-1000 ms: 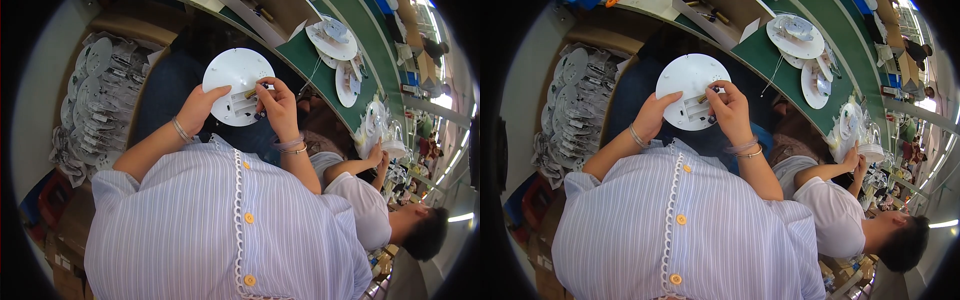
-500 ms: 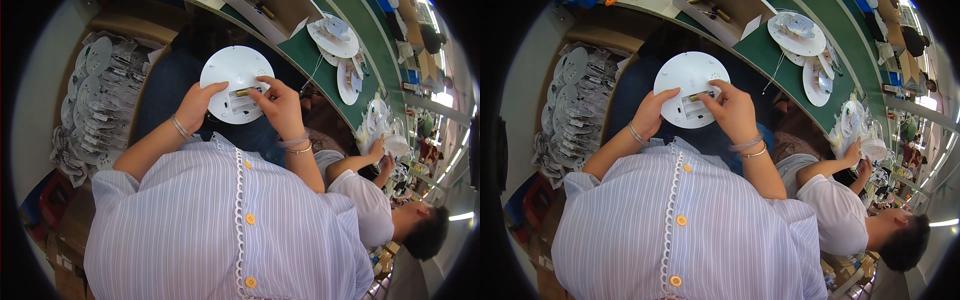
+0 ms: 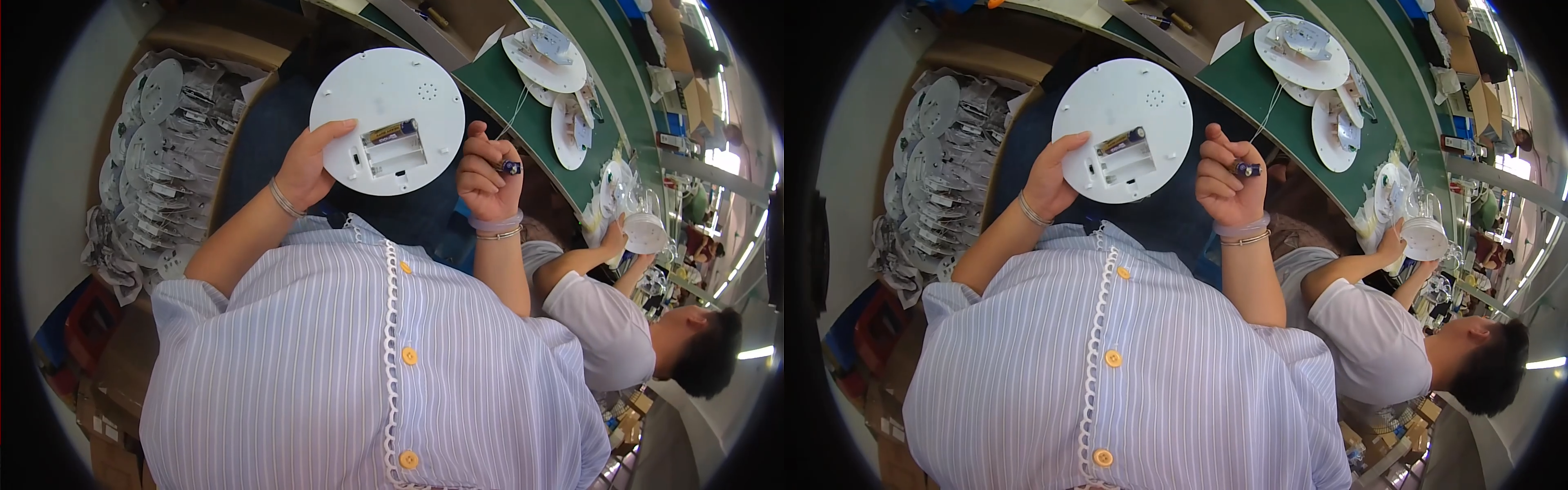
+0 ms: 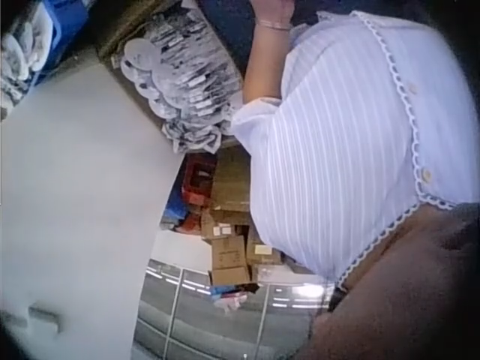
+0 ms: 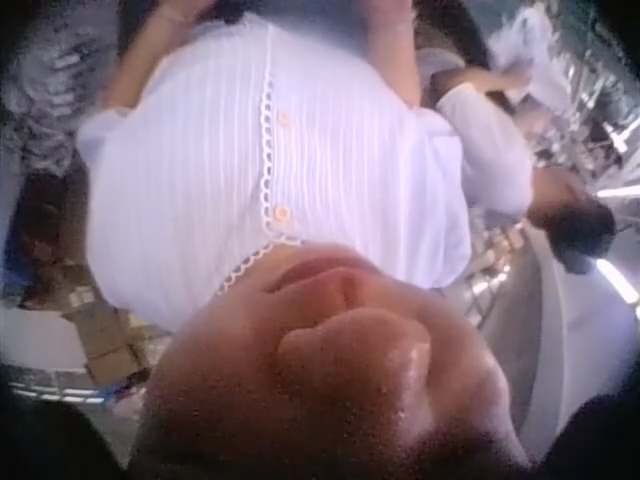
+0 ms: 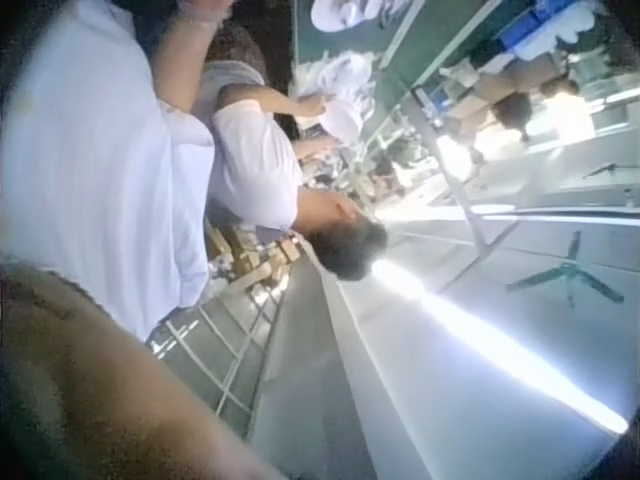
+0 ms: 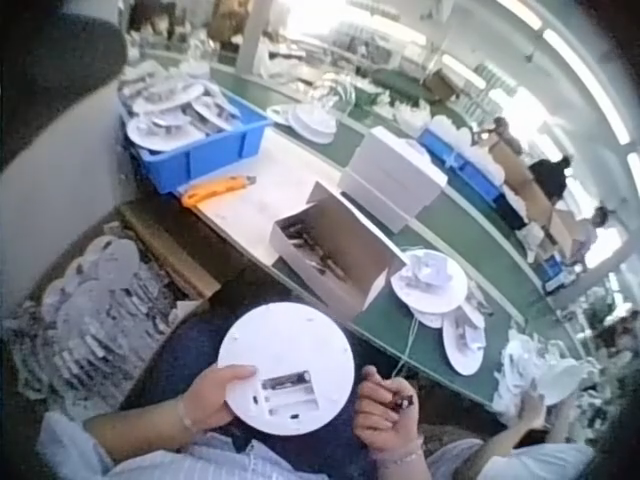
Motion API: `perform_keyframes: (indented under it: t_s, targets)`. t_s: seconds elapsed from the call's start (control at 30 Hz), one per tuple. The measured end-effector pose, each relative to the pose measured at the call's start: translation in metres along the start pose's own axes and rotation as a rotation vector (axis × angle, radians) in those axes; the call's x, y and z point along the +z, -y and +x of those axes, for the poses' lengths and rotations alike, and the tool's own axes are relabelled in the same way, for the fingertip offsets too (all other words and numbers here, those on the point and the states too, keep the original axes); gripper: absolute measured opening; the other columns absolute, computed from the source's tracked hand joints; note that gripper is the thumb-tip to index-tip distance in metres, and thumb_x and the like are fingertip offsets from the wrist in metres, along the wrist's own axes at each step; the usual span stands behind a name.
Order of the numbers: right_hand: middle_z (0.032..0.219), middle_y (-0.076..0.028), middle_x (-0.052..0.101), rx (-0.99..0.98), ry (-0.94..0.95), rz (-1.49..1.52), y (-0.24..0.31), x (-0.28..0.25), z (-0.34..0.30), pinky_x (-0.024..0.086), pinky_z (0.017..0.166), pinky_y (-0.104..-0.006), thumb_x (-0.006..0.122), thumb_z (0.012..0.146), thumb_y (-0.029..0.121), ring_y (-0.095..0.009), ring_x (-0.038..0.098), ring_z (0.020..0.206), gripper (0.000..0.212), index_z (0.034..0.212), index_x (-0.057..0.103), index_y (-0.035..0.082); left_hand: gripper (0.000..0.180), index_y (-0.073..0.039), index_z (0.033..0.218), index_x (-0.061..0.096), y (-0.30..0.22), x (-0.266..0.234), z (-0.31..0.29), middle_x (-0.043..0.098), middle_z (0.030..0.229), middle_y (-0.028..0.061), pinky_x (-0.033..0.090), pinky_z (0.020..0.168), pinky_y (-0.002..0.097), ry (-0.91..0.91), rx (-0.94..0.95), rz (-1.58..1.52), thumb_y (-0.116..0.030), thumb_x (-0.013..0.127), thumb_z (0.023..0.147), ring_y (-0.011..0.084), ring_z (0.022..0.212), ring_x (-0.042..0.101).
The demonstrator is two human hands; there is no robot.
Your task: Inserting batteries into LED light base plates and organizing them on a factory assembly line.
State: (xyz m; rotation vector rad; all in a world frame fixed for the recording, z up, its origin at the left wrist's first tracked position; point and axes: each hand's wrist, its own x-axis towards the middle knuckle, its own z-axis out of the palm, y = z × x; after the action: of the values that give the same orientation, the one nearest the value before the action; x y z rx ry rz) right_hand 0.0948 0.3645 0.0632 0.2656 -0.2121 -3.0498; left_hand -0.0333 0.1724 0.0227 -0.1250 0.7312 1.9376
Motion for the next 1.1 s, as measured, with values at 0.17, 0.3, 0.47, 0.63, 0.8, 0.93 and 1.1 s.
perform_keyframes:
  t_s: [0.17, 0.3, 0.47, 0.63, 0.8, 0.93, 1.1]
  targets:
    - [0.069, -0.004, 0.038, -0.085, -0.167, -0.222, -0.006, 0.002, -0.007, 0.031, 0.039, -0.0184, 0.039, 0.080, 0.012, -0.008, 0.035, 0.046, 0.020, 0.098, 0.042, 0.001, 0.042, 0.000, 0.110, 0.044, 0.001, 0.003, -0.001, 0.053, 0.101, 0.0125, 0.042, 0.081, 0.0297, -0.049, 0.109, 0.160, -0.013, 0.058, 0.073, 0.0206, 0.093, 0.053]
    - [0.067, -0.002, 0.040, -0.088, -0.288, -0.678, -0.002, 0.012, -0.009, 0.028, 0.038, -0.0164, 0.043, 0.080, 0.006, -0.007, 0.036, 0.046, 0.017, 0.096, 0.045, 0.002, 0.039, 0.000, 0.107, 0.046, -0.001, 0.002, -0.002, 0.055, 0.099, 0.0119, 0.043, 0.079, 0.0286, -0.045, 0.124, 0.270, -0.013, 0.059, 0.072, 0.0196, 0.091, 0.053]
    - [0.061, 0.003, 0.045, -0.276, -0.503, -1.344, 0.001, 0.024, -0.010, 0.027, 0.042, -0.0151, 0.052, 0.079, 0.012, -0.003, 0.039, 0.050, 0.013, 0.087, 0.052, 0.002, 0.039, 0.000, 0.108, 0.046, -0.003, 0.004, -0.005, 0.055, 0.098, 0.0116, 0.044, 0.077, 0.0282, -0.031, 0.086, 0.297, -0.013, 0.058, 0.073, 0.0192, 0.090, 0.054]
    - [0.060, 0.005, 0.045, -0.268, -0.599, -1.883, -0.013, 0.036, -0.008, 0.027, 0.041, -0.0147, 0.062, 0.072, 0.014, -0.001, 0.038, 0.048, 0.017, 0.081, 0.054, 0.003, 0.037, 0.001, 0.104, 0.050, 0.001, 0.002, -0.002, 0.057, 0.095, 0.0116, 0.045, 0.074, 0.0273, -0.043, 0.099, 0.390, -0.014, 0.061, 0.072, 0.0187, 0.086, 0.056]
    - [0.053, -0.001, 0.044, -0.273, -0.611, -2.178, -0.030, 0.032, 0.010, 0.034, 0.042, -0.0185, 0.069, 0.065, 0.020, -0.005, 0.044, 0.048, 0.033, 0.082, 0.048, 0.001, 0.038, 0.000, 0.107, 0.048, 0.004, 0.005, -0.006, 0.056, 0.096, 0.0119, 0.046, 0.072, 0.0271, -0.015, 0.060, 0.553, -0.014, 0.060, 0.073, 0.0182, 0.086, 0.056]
    - [0.054, -0.003, 0.045, -0.267, -0.734, -2.401, -0.033, 0.031, 0.015, 0.034, 0.043, -0.0194, 0.071, 0.062, 0.027, -0.008, 0.044, 0.047, 0.049, 0.091, 0.044, -0.002, 0.037, 0.001, 0.105, 0.049, 0.003, 0.007, -0.009, 0.057, 0.094, 0.0119, 0.047, 0.072, 0.0268, -0.023, 0.048, 0.591, -0.014, 0.060, 0.073, 0.0176, 0.084, 0.057]
    - [0.056, -0.004, 0.046, -0.138, -0.913, -2.471, -0.040, 0.040, 0.019, 0.034, 0.044, -0.0182, 0.072, 0.061, 0.031, -0.008, 0.044, 0.048, 0.061, 0.101, 0.043, -0.005, 0.034, 0.001, 0.103, 0.051, 0.008, 0.002, -0.009, 0.058, 0.091, 0.0122, 0.047, 0.070, 0.0257, -0.034, 0.095, 0.494, -0.014, 0.060, 0.074, 0.0174, 0.080, 0.058]
